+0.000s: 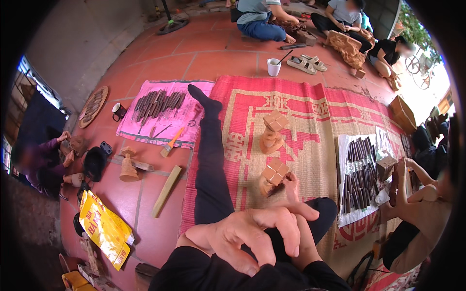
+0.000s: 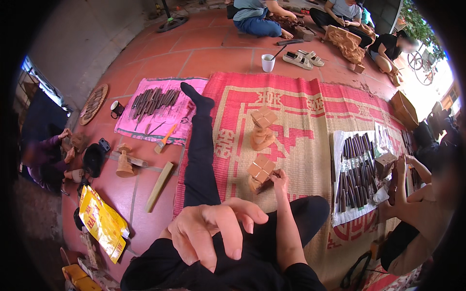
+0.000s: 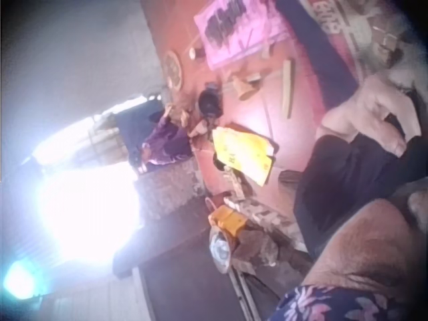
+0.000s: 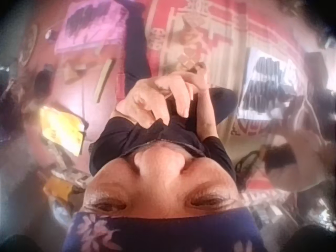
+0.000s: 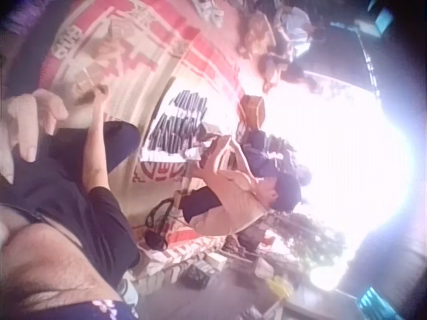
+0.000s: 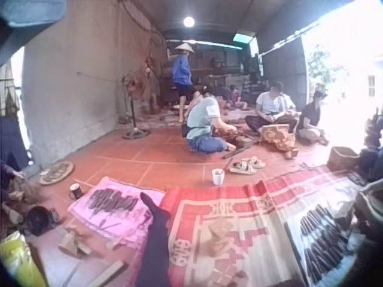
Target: The person sits on a mat and carves a small wooden block using a knife. They hold the wood in one hand and use the knife to shape it, occasionally adjusting their grip and the wood's orientation. Other people are visible in the background, also working on similar tasks.
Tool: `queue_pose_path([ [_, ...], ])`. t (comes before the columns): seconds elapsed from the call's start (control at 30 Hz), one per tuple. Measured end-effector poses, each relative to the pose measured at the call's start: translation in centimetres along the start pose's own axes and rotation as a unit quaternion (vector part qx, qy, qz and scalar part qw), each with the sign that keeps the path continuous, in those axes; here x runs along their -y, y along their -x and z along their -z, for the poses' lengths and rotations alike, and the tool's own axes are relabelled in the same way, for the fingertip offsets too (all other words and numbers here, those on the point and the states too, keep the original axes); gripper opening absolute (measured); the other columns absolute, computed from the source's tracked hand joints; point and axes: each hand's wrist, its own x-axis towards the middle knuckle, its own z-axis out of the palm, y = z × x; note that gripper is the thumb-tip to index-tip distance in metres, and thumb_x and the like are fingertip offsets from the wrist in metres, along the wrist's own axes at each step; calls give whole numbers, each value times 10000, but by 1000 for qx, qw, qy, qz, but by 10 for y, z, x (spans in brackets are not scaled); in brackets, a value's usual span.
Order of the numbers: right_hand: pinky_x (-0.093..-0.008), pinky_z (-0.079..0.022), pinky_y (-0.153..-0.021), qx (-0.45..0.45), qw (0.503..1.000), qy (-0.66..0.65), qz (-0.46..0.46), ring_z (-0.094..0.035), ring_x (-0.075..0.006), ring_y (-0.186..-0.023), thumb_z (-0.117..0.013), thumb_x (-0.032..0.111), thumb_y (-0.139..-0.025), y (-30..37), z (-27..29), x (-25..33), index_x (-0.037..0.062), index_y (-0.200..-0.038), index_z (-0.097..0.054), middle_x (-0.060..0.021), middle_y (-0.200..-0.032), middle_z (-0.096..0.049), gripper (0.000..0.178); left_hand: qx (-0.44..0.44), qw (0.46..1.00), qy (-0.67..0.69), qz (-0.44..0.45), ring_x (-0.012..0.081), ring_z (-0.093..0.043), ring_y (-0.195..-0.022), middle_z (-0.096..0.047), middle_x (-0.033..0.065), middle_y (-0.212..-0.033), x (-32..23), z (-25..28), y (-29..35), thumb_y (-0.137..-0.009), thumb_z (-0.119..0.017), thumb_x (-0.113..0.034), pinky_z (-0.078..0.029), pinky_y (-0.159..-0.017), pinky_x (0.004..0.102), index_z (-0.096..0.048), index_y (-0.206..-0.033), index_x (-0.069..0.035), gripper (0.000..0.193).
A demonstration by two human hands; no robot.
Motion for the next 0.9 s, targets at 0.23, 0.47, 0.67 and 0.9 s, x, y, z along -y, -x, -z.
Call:
queue_pose_path([
  [0.23, -229, -465, -696, -21, 999, 45, 13, -580, -86, -775, -660, -16, -825, -13, 16, -27, 1, -887, -605, -29, -853, -644, 84, -70, 995, 2, 67, 433, -322, -1354, -586, 97, -1132, -7, 3, -11, -925, -658, -303, -314, -1015, 438, -748, -815, -155, 205],
  [0.47, -230, -468, -701, -15, 999, 52, -1, -579, -84, -784, -692, 1, -825, -13, 8, -27, 3, -887, -609, -19, -860, -643, 103, -22, 993, -65, -95, 501, -329, -1327, -578, 120, -1169, 2, 5, -11, -897, -671, -302, -388, -958, 488, -749, -892, -170, 154],
  [0.67, -232, -471, -775, -25, 998, 65, -5, -598, -88, -826, -677, -18, -827, 5, 4, 15, -3, -908, -620, -19, -860, -647, 99, -4, 999, -39, -37, 503, -374, -1299, -589, 171, -1162, 9, 3, -10, -899, -680, -300, -383, -964, 473, -744, -927, -141, 174],
  [0.9, -245, -494, -719, -48, 990, 133, 25, -620, -102, -804, -667, -20, -796, -1, 1, 3, -26, -901, -631, -41, -851, -671, 111, -319, 856, -346, 213, 171, -510, -1097, -575, 67, -1159, 48, 53, 28, -883, -671, -187, -372, -989, 324, -635, -1112, -44, 273],
])
